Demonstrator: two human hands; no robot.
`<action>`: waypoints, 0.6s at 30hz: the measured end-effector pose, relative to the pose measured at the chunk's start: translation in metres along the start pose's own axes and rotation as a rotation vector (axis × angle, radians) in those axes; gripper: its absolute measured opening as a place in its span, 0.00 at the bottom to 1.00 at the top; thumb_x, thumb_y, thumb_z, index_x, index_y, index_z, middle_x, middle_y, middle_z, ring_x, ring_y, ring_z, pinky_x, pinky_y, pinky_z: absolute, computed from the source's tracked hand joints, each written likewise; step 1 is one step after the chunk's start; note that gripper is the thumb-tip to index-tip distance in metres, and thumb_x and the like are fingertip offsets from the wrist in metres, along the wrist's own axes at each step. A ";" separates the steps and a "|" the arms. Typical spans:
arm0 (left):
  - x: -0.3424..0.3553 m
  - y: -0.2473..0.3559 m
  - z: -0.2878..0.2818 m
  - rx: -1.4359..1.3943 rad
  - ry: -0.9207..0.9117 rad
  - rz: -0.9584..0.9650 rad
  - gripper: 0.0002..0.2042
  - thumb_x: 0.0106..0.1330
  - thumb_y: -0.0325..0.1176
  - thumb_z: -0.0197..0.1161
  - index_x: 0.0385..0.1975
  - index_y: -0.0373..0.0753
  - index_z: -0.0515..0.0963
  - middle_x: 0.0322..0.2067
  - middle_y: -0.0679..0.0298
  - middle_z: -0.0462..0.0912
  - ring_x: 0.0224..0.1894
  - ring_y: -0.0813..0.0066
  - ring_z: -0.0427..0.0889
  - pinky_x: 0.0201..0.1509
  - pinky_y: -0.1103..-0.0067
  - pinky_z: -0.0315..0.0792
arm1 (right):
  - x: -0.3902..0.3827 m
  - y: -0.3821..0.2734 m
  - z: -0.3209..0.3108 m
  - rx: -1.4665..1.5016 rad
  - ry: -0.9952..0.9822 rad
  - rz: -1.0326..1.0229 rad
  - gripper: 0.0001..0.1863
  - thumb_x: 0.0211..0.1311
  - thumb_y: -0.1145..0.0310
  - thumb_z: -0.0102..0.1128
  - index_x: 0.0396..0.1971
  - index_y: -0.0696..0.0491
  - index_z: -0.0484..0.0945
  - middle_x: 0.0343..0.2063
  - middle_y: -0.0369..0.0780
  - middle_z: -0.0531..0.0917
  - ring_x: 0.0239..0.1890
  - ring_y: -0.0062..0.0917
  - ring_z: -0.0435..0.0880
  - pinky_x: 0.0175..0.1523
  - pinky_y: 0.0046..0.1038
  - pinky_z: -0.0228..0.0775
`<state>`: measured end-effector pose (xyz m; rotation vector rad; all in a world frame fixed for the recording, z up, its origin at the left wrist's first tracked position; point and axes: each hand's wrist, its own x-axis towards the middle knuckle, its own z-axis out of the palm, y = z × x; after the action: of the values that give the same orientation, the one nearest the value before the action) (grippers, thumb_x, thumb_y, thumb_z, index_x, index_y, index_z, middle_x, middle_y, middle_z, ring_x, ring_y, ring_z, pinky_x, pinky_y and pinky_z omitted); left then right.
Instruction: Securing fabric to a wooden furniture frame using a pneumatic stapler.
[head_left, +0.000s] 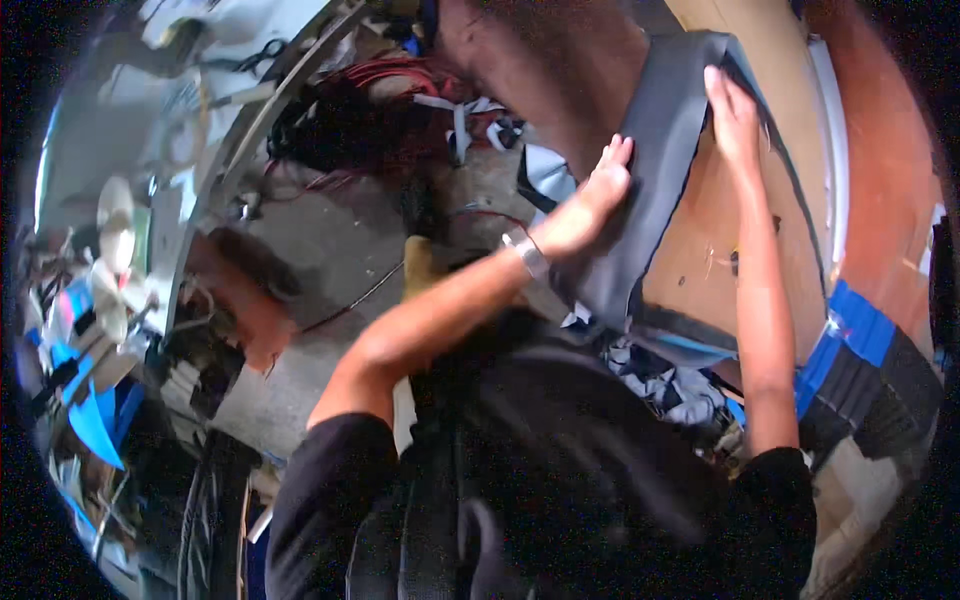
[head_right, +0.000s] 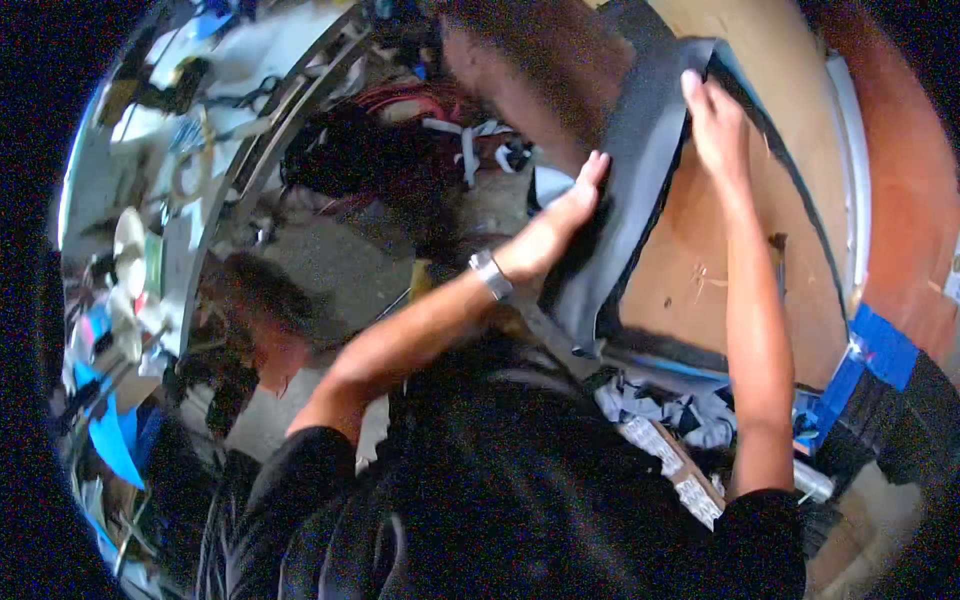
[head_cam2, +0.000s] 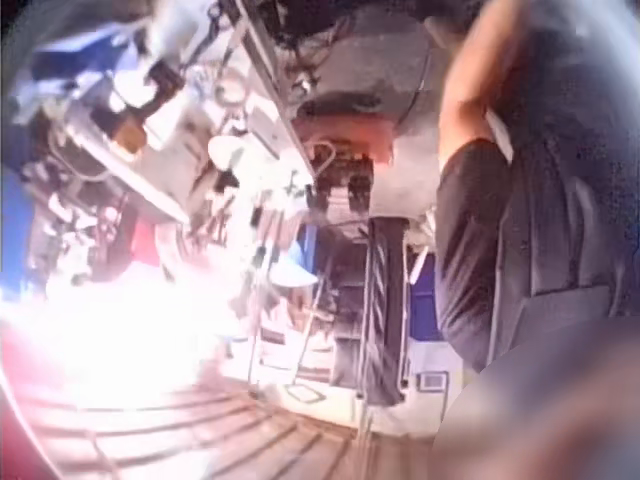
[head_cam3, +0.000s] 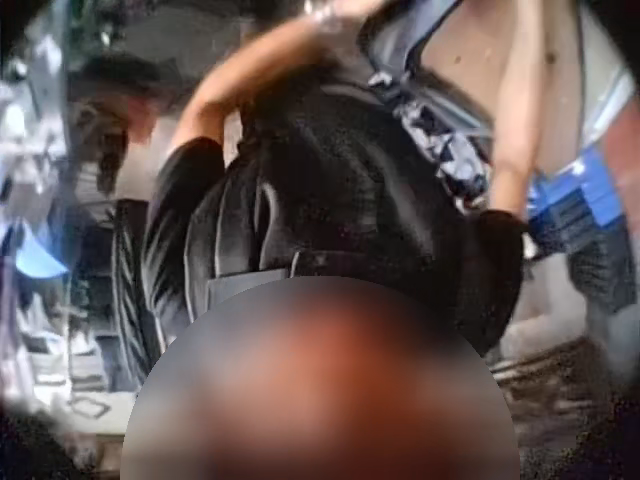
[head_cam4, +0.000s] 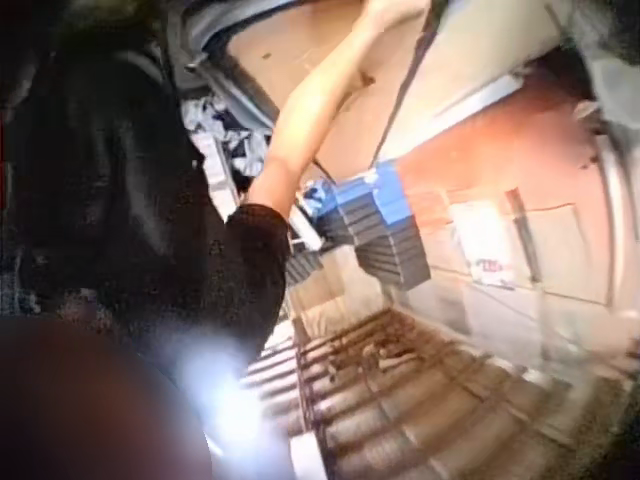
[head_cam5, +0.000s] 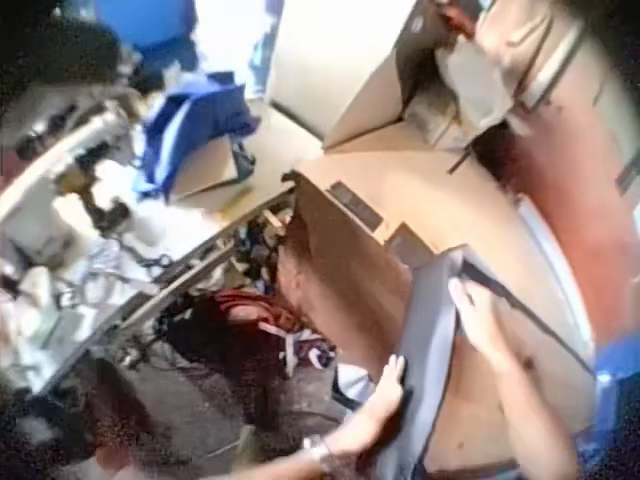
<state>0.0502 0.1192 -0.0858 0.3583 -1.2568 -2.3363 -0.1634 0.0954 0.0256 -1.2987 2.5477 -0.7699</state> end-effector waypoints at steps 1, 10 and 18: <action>-0.008 -0.004 -0.011 -0.252 -0.079 -0.017 0.34 0.72 0.56 0.34 0.68 0.35 0.47 0.70 0.59 0.46 0.72 0.68 0.42 0.73 0.71 0.34 | -0.039 -0.012 -0.008 0.040 -0.147 0.058 0.26 0.68 0.48 0.48 0.18 0.56 0.66 0.17 0.32 0.66 0.25 0.15 0.63 0.32 0.24 0.59; -0.103 -0.046 -0.043 -0.119 -0.041 -0.467 0.06 0.67 0.33 0.57 0.33 0.38 0.77 0.29 0.70 0.79 0.30 0.83 0.77 0.33 0.86 0.70 | -0.225 -0.062 -0.024 -0.208 -0.375 -0.289 0.24 0.51 0.55 0.67 0.17 0.58 0.66 0.19 0.44 0.70 0.26 0.40 0.69 0.33 0.38 0.61; -0.101 -0.045 -0.040 -0.317 -0.034 -0.497 0.06 0.63 0.31 0.61 0.35 0.36 0.75 0.29 0.64 0.80 0.29 0.76 0.81 0.35 0.80 0.77 | -0.231 -0.064 -0.039 -0.142 -0.544 -0.252 0.17 0.48 0.64 0.70 0.29 0.59 0.72 0.26 0.44 0.76 0.30 0.38 0.75 0.37 0.34 0.69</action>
<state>0.1419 0.1630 -0.1442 0.5766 -0.8553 -2.9150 0.0062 0.2620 0.0753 -1.6256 2.0565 -0.2208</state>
